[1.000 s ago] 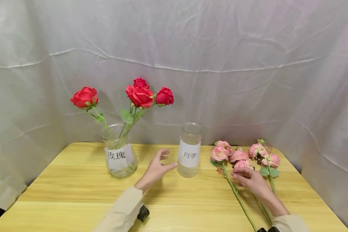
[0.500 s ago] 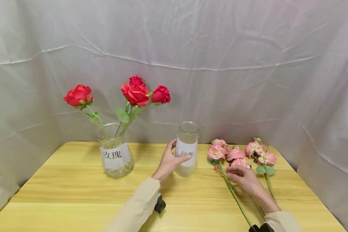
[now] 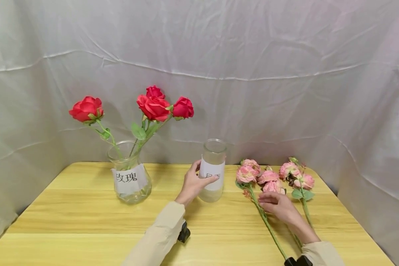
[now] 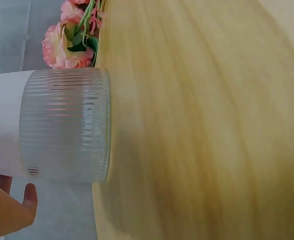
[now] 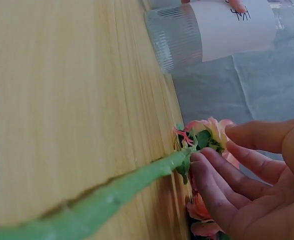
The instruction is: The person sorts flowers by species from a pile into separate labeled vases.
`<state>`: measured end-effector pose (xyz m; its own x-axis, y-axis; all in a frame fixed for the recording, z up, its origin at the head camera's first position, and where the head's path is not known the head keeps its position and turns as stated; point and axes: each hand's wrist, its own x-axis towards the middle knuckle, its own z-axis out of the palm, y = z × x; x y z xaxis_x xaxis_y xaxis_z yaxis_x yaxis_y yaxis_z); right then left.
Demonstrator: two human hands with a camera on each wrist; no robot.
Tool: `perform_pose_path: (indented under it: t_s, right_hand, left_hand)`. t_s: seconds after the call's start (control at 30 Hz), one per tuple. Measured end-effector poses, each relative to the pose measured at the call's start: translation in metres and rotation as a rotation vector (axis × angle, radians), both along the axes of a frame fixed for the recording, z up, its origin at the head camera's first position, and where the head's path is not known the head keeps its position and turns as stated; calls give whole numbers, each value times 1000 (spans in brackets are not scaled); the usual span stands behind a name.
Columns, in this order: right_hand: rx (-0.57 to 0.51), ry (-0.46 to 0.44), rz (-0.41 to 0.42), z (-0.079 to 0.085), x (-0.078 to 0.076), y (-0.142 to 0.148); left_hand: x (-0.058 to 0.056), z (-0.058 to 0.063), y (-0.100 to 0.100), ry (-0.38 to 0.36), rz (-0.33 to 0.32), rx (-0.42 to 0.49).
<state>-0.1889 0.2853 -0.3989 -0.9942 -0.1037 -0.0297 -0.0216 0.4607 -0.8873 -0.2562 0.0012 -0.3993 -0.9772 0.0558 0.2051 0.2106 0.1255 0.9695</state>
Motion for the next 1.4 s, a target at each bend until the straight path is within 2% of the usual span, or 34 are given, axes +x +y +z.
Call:
perform_pose_path:
  t_s: [0.4, 0.77, 0.87, 1.03, 1.13, 1.4]
  right_hand:
    - [183, -58, -17, 6, 3, 1]
    - [437, -16, 0, 6, 4, 5]
    - [379, -57, 11, 4, 5, 6]
    - [159, -188, 86, 1, 6, 12]
    - [78, -243, 115, 0, 5, 15]
    - [-15, -243, 166, -2, 4, 13]
  left_hand:
    - [0, -2, 0, 31, 5, -7]
    - [1, -1, 0, 36, 9, -16]
    - [1, -2, 0, 40, 9, -11]
    - [0, -3, 0, 42, 6, -7]
    - [-1, -4, 0, 40, 5, -8]
    - [0, -3, 0, 29, 12, -18]
